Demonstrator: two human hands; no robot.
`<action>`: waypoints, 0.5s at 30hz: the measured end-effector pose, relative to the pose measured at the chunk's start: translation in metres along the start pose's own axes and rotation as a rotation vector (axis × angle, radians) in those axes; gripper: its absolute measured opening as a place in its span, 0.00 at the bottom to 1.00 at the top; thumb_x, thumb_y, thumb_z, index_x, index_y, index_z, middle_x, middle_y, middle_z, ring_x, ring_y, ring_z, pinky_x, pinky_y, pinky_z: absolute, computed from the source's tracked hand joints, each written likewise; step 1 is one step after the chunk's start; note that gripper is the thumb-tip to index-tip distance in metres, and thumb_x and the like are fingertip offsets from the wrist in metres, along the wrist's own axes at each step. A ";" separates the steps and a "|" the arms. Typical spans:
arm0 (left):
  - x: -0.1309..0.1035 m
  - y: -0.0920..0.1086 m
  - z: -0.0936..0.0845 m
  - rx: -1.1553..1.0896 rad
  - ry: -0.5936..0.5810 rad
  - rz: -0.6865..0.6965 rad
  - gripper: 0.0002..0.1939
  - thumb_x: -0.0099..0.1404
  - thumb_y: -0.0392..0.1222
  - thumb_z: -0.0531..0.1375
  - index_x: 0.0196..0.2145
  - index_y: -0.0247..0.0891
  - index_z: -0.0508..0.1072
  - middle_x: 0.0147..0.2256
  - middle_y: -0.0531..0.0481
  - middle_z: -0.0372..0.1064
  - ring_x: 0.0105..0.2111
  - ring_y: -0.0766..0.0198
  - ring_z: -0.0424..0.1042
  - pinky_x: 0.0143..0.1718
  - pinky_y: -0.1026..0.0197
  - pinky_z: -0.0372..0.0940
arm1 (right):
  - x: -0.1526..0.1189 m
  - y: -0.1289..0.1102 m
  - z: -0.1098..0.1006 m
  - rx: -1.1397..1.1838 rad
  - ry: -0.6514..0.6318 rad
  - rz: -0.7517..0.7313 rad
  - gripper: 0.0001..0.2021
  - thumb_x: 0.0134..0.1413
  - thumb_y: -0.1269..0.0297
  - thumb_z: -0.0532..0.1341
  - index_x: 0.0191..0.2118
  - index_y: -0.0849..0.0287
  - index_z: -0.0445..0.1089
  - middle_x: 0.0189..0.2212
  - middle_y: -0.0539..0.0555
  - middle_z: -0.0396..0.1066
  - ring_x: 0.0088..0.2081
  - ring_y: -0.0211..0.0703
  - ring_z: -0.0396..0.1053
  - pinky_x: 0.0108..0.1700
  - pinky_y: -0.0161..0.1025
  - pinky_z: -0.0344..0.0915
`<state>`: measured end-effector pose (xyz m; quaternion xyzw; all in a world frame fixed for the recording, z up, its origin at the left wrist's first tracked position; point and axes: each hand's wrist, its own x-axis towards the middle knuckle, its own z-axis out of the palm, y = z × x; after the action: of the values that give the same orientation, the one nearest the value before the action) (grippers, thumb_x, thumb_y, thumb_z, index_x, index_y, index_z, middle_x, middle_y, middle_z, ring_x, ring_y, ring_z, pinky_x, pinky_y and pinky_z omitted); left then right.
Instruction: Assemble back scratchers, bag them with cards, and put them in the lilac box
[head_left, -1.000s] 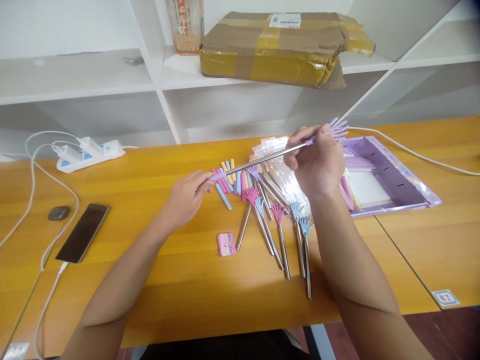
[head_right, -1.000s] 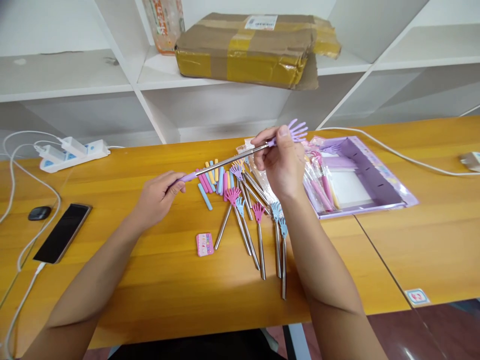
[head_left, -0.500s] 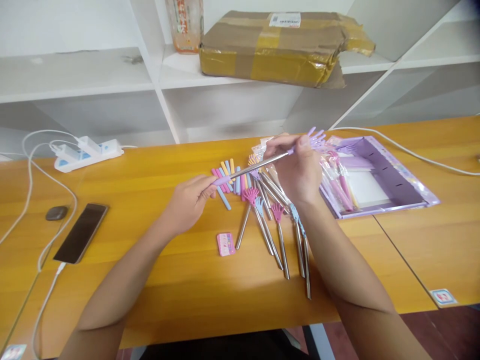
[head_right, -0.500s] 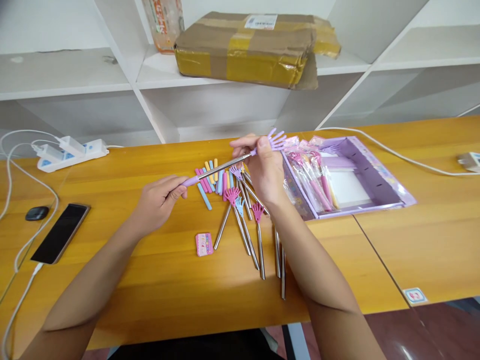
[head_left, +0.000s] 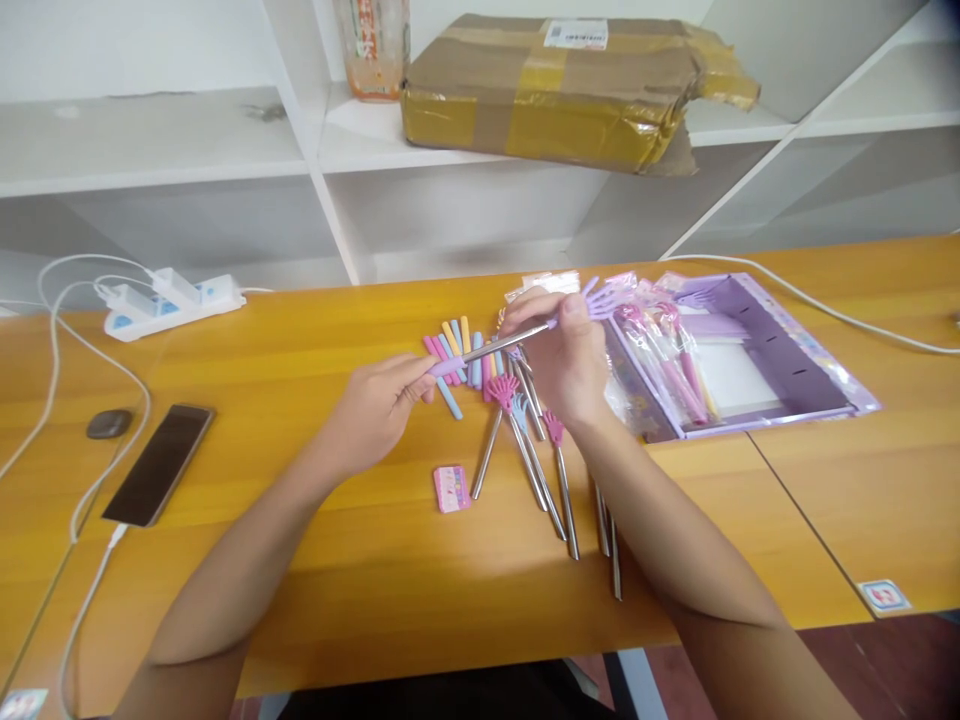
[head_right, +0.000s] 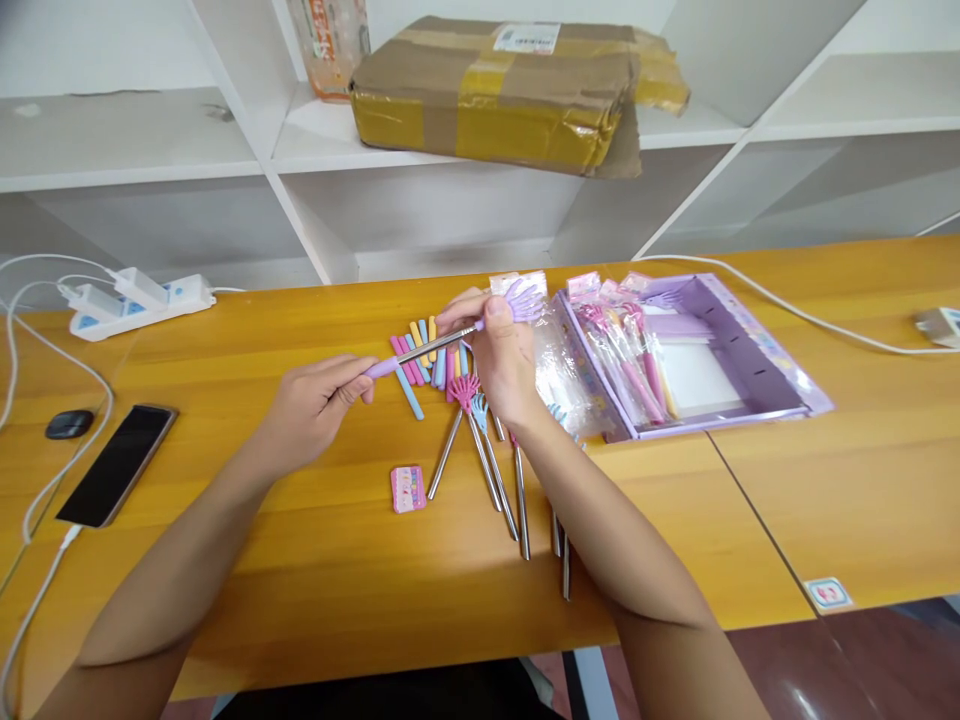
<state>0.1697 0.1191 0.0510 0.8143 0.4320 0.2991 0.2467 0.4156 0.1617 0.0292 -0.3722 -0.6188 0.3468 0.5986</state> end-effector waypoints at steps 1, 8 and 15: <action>0.000 0.000 0.000 -0.005 -0.003 0.001 0.17 0.83 0.43 0.52 0.40 0.39 0.77 0.35 0.51 0.73 0.35 0.64 0.71 0.41 0.61 0.65 | -0.001 0.002 0.003 0.054 0.004 -0.008 0.29 0.74 0.35 0.47 0.38 0.48 0.76 0.37 0.58 0.72 0.43 0.52 0.73 0.47 0.53 0.72; -0.001 -0.002 0.000 -0.020 -0.014 0.018 0.17 0.83 0.41 0.52 0.39 0.38 0.77 0.34 0.52 0.72 0.35 0.65 0.70 0.41 0.62 0.64 | -0.005 0.013 0.017 0.290 -0.030 -0.080 0.27 0.77 0.40 0.51 0.34 0.50 0.77 0.34 0.55 0.71 0.37 0.46 0.71 0.41 0.48 0.70; -0.003 0.001 -0.002 -0.027 -0.027 0.011 0.16 0.83 0.42 0.52 0.39 0.39 0.76 0.34 0.52 0.71 0.34 0.65 0.69 0.40 0.62 0.64 | -0.009 0.014 0.022 0.297 -0.055 -0.090 0.26 0.79 0.44 0.50 0.33 0.50 0.75 0.32 0.55 0.71 0.40 0.48 0.73 0.45 0.50 0.70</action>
<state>0.1679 0.1162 0.0524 0.8173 0.4201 0.2951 0.2617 0.3945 0.1607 0.0115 -0.2419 -0.5927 0.4176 0.6448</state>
